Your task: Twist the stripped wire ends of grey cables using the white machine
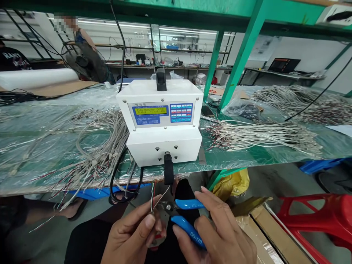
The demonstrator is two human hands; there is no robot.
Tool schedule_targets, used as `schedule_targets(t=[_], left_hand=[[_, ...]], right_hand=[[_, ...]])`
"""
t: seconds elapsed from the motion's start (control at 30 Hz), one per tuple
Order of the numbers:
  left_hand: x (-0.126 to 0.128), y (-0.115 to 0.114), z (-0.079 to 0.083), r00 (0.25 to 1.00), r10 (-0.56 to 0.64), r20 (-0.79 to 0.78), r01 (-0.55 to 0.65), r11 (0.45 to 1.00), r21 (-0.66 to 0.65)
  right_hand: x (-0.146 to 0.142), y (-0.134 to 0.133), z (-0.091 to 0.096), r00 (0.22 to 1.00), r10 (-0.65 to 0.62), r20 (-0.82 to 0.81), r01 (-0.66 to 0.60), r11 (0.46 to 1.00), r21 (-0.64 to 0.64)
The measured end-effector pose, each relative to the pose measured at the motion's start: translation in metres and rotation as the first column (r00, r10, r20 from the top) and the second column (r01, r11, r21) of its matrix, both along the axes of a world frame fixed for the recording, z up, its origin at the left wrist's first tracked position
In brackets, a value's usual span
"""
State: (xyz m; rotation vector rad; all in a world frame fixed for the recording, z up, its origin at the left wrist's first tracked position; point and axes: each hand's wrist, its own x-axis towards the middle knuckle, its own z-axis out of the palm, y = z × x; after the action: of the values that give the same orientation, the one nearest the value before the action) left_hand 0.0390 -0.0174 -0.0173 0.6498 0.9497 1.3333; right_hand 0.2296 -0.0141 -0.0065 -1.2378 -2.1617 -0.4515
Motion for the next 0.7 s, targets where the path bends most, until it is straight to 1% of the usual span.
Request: schedule_targets(t=[0.1,0.33,0.43,0.63,0.7], left_hand=[[-0.001,-0.001,0.002,1.000,0.004,-0.008,-0.004,1.000,-0.013],[0.000,0.001,0.004,0.999,0.015,-0.044,-0.014,0.999,0.029],[0.000,0.002,0.005,0.999,0.013,-0.037,-0.012,1.000,0.014],[0.001,0.001,0.005,1.000,0.003,0.017,-0.002,1.000,-0.021],[0.002,0.001,0.006,0.999,-0.001,0.044,0.002,1.000,-0.028]], right_hand=[[0.001,0.001,-0.002,1.000,0.009,0.000,-0.009,1.000,-0.004],[0.002,0.003,-0.006,1.000,0.030,0.005,-0.030,1.000,0.002],[0.001,0.002,-0.007,0.999,0.039,-0.005,-0.039,0.999,-0.012],[-0.006,0.000,-0.006,1.000,-0.013,-0.023,0.014,0.999,0.030],[-0.008,-0.001,-0.007,0.999,-0.035,-0.031,0.036,0.999,0.025]])
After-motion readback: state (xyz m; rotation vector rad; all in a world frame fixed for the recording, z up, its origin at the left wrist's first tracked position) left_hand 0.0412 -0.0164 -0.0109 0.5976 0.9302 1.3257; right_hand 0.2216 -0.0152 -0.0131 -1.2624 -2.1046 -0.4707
